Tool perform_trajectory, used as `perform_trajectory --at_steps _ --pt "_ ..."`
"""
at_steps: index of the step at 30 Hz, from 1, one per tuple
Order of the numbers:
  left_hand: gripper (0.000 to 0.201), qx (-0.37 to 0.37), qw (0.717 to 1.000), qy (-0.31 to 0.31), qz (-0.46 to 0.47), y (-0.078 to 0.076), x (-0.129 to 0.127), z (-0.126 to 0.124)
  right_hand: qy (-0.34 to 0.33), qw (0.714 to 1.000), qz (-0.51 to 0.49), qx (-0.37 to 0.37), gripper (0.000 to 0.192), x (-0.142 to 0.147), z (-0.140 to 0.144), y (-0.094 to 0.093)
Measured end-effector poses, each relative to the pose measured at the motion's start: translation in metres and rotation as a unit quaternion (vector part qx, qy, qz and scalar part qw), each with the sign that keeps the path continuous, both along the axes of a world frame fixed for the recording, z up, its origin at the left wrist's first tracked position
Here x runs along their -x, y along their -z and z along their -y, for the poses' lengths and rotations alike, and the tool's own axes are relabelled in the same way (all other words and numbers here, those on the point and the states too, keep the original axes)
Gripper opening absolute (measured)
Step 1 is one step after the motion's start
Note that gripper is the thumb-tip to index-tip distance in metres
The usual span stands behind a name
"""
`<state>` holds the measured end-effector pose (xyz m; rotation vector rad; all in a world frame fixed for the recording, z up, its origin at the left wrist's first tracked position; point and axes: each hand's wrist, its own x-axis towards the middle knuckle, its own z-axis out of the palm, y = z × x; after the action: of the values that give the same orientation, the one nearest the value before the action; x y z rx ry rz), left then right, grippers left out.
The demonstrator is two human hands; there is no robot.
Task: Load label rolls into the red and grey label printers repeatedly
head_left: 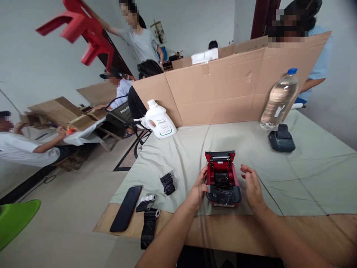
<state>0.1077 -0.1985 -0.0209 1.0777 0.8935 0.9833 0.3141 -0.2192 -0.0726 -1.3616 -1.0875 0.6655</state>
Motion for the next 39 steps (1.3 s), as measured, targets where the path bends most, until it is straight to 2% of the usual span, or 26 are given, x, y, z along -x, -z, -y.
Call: perform_trajectory --at_steps 3,5,6,8,9,12,14,16,18,20,23,25,27,29,31,32,34,37,39 --pt "0.061 -0.1 0.983 -0.049 -0.146 -0.013 0.005 -0.007 0.03 0.997 0.063 0.015 0.037 -0.016 -0.02 0.016" --pt "0.041 -0.199 0.944 -0.08 -0.25 -0.024 0.003 -0.012 0.016 0.994 0.108 0.02 0.037 -0.02 -0.025 0.025" --pt "0.034 -0.239 0.922 -0.07 -0.296 -0.03 -0.001 -0.015 0.005 0.992 0.121 0.023 0.037 -0.02 -0.025 0.029" --pt "0.031 -0.292 0.872 -0.002 -0.392 -0.04 -0.012 -0.02 -0.015 0.991 0.13 0.026 0.037 -0.018 -0.024 0.032" --pt "0.031 -0.307 0.838 0.043 -0.449 -0.043 -0.019 -0.023 -0.016 0.991 0.13 0.027 0.037 -0.017 -0.023 0.032" --pt "0.03 -0.334 0.709 0.154 -0.601 -0.048 -0.04 -0.033 0.009 0.993 0.118 0.021 0.038 -0.017 -0.022 0.032" --pt "0.03 -0.336 0.643 0.199 -0.659 -0.048 -0.051 -0.039 0.015 0.994 0.109 0.015 0.038 -0.018 -0.022 0.032" --pt "0.028 -0.328 0.598 0.235 -0.692 -0.047 -0.059 -0.045 0.011 0.995 0.103 0.012 0.038 -0.019 -0.023 0.032" --pt "0.023 -0.317 0.577 0.254 -0.709 -0.045 -0.062 -0.049 0.01 0.995 0.099 0.013 0.038 -0.02 -0.023 0.033" --pt "0.022 -0.318 0.592 0.247 -0.698 -0.043 -0.062 -0.051 0.011 0.995 0.096 0.015 0.038 -0.02 -0.023 0.033" --pt "0.029 -0.327 0.662 0.2 -0.644 -0.041 -0.055 -0.049 0.01 0.995 0.093 0.017 0.039 -0.02 -0.024 0.033" --pt "0.033 -0.323 0.723 0.168 -0.587 -0.042 -0.047 -0.043 0.004 0.995 0.093 0.019 0.038 -0.02 -0.024 0.033" --pt "0.035 -0.306 0.798 0.145 -0.498 -0.045 -0.035 -0.033 -0.003 0.996 0.09 0.022 0.038 -0.021 -0.024 0.034" --pt "0.035 -0.265 0.882 0.134 -0.366 -0.049 -0.018 -0.021 -0.007 0.996 0.086 0.027 0.038 -0.021 -0.024 0.035" --pt "0.034 -0.197 0.942 0.137 -0.235 -0.053 0.006 -0.011 -0.01 0.996 0.084 0.031 0.039 -0.022 -0.024 0.035" --pt "0.034 -0.16 0.958 0.143 -0.19 -0.054 0.02 -0.008 -0.01 0.996 0.085 0.033 0.04 -0.022 -0.024 0.035" --pt "0.034 -0.098 0.97 0.146 -0.167 -0.056 0.056 -0.006 -0.009 0.995 0.088 0.036 0.041 -0.022 -0.023 0.036" --pt "0.038 -0.04 0.965 0.091 -0.241 -0.056 0.12 -0.014 -0.011 0.994 0.095 0.042 0.041 -0.022 -0.023 0.036" --pt "0.044 -0.022 0.948 0.049 -0.314 -0.056 0.166 -0.025 -0.014 0.994 0.1 0.046 0.041 -0.022 -0.023 0.035"
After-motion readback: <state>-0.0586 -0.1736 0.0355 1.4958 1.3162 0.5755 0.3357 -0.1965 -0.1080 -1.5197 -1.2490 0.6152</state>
